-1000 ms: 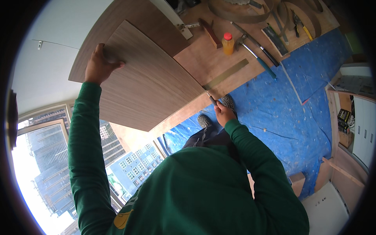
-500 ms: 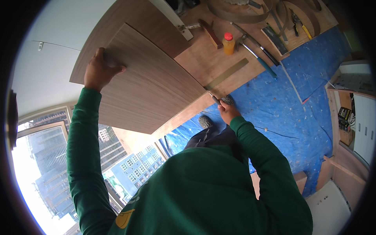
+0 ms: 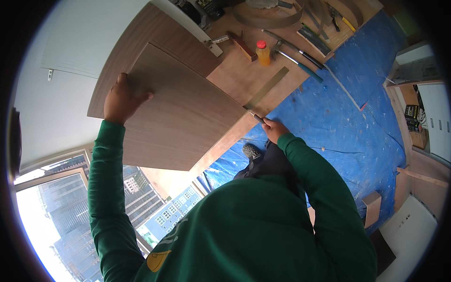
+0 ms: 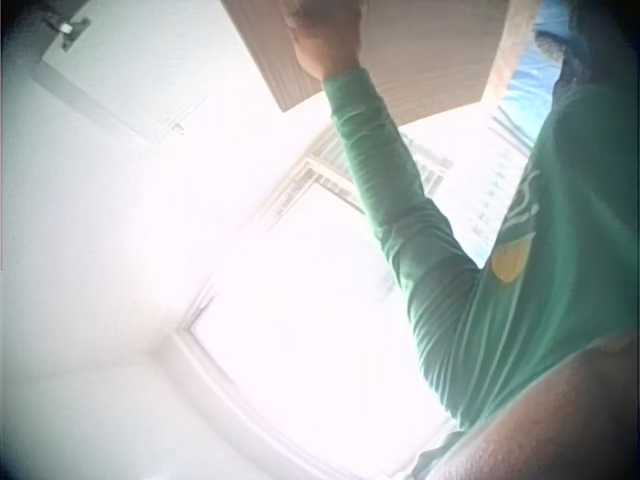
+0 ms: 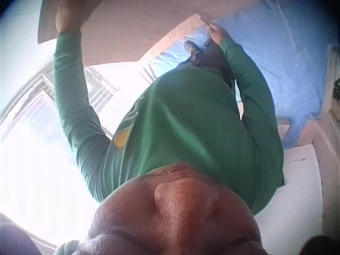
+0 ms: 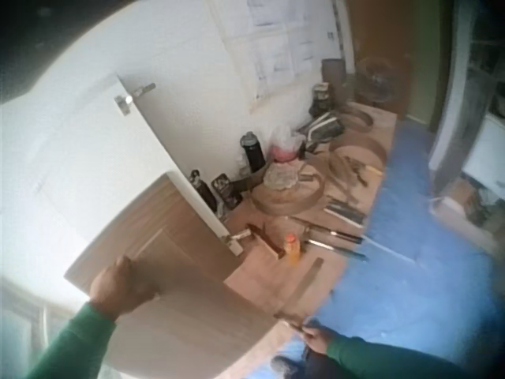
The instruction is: The person assembles a wooden cabinet by aligning and hammering a curved wooden trim piece onto a cabinet door, then attaching a larger wooden panel to the cabinet frame. The person uses a hammer and a utility knife to secure and trim the components.
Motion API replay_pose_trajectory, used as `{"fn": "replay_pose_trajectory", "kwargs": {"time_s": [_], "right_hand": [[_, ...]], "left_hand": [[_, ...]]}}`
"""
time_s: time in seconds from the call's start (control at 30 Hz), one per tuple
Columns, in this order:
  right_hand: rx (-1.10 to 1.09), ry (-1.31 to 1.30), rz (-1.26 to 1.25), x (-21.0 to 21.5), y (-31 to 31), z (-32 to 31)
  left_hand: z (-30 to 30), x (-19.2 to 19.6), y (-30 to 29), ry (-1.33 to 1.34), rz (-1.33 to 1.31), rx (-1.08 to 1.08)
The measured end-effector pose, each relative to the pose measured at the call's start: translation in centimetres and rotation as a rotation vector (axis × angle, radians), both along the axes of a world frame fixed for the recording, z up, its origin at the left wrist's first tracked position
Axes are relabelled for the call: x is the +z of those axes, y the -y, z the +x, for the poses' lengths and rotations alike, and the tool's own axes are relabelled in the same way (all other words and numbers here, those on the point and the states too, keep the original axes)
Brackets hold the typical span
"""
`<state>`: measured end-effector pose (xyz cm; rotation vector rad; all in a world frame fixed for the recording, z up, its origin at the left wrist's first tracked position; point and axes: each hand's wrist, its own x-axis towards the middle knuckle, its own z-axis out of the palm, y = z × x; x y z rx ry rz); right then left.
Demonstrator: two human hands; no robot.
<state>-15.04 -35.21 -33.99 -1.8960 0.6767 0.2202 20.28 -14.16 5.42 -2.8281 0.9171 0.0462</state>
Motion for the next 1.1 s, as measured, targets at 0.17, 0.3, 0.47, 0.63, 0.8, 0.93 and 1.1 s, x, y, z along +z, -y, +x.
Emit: {"fn": "replay_pose_trajectory", "kwargs": {"time_s": [0.17,0.3,0.47,0.63,0.8,0.93,1.1], "right_hand": [[0.056,-0.003,-0.014,0.5,0.6,0.2],[0.035,-0.062,0.088,1.0,1.2,0.0],[0.070,-0.087,0.093,1.4,1.3,-0.1],[-0.014,-0.054,0.162,1.2,0.3,-0.5],[-0.058,-0.007,0.165,1.5,-0.6,-0.6],[-0.064,-0.069,0.154,2.4,-0.7,-0.3],[-0.075,-0.111,0.180,3.3,-0.5,0.0]], "left_hand": [[2.3,1.7,-0.7,-0.147,-0.103,-0.092],[5.5,1.6,-0.3,-0.385,-0.062,0.008],[5.9,0.1,-0.2,-0.612,-0.349,-0.020],[6.6,0.1,-0.1,-0.717,-0.352,-0.133],[11.0,1.2,-0.5,-0.840,-0.123,-0.224],[13.7,-1.2,-1.1,-0.996,-0.351,-0.386],[13.8,-3.8,-1.8,-1.396,-0.501,-0.276]]}}
